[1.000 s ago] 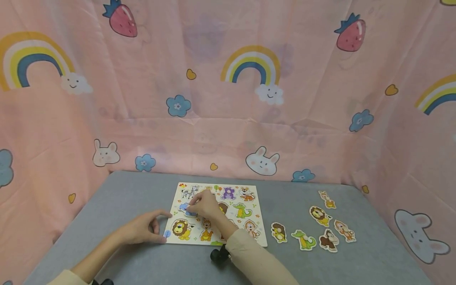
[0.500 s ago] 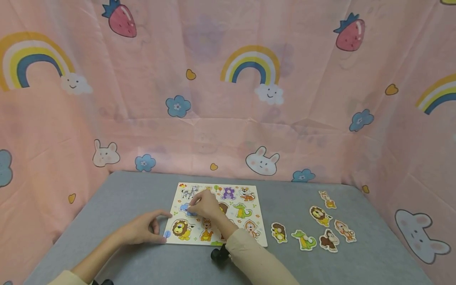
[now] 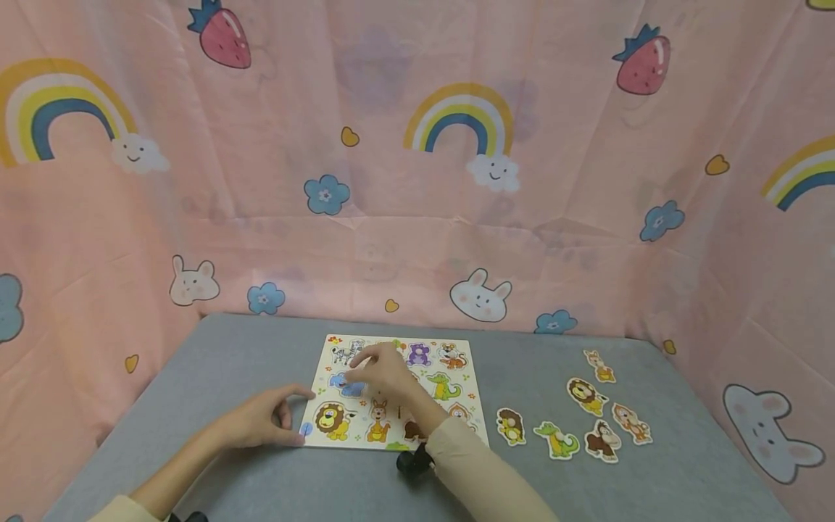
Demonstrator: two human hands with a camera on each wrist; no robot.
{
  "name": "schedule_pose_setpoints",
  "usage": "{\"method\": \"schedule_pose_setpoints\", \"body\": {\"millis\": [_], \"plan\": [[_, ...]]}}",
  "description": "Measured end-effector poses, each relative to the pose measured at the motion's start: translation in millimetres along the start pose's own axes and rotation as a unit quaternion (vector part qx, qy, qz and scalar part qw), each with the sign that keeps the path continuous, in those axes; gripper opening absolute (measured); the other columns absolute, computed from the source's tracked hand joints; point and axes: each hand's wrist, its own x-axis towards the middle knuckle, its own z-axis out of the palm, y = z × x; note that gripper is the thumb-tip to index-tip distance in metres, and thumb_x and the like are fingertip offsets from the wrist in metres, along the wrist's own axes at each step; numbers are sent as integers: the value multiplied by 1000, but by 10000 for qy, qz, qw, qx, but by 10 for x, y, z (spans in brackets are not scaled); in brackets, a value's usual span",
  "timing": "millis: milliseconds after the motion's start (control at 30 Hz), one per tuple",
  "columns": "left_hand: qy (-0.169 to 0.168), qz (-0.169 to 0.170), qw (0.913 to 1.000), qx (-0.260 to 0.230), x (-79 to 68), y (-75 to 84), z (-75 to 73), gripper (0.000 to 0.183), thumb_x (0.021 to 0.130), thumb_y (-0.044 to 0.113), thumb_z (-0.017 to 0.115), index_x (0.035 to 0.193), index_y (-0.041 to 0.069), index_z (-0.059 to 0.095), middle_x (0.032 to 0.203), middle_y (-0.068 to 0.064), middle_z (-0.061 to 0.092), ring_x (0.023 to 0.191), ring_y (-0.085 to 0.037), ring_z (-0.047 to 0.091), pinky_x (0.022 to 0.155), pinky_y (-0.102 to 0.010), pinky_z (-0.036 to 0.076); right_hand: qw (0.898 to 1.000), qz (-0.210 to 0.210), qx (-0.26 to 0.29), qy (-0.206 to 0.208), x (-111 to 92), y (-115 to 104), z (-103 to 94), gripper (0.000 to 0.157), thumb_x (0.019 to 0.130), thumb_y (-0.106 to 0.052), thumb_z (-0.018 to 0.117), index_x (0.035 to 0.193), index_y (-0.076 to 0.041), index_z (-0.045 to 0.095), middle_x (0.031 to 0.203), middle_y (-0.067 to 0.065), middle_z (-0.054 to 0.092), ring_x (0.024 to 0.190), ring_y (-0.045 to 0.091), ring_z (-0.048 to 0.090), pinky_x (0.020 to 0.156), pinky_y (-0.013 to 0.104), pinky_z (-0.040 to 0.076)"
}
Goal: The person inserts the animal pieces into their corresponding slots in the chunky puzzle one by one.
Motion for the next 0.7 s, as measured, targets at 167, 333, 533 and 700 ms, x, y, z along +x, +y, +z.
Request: {"method": "schedule_pose_setpoints", "body": {"millis": [167,333,533,700], "plan": [[28,40,10000,38,-6,3,0,68,79,16,89,136,0,55,76,0,57,65,-13,51,59,-26,42,9976,-495,367,-308,-1,50,-122,21,89,-13,80,106,-2,76,58,-2,43,48,9,33,46,25,31],[41,24,10000,46,-14,-3,0,67,80,17,88,136,0,55,77,0,57,65,-13,51,59,-26,42,9923,-921,598,-564,14,96,-249,26,91,-13,79,112,2,74,60,-2,44,49,10,31,47,26,30],[61,-10,9999,92,-13,-9,9,68,80,18,89,136,0,55,76,0,57,65,-12,50,60,-26,41,9904,-1028,629,-680,-37,105,-411,28,92,-15,78,114,1,73,64,0,45,53,12,30,49,27,30],[61,-11,9999,84,-14,-3,15,68,79,17,89,136,1,55,76,0,57,65,-13,50,58,-26,41,9902,-1055,542,-743,-100,136,-560,29,93,-15,77,116,1,72,68,1,46,52,13,30,51,28,32]]}}
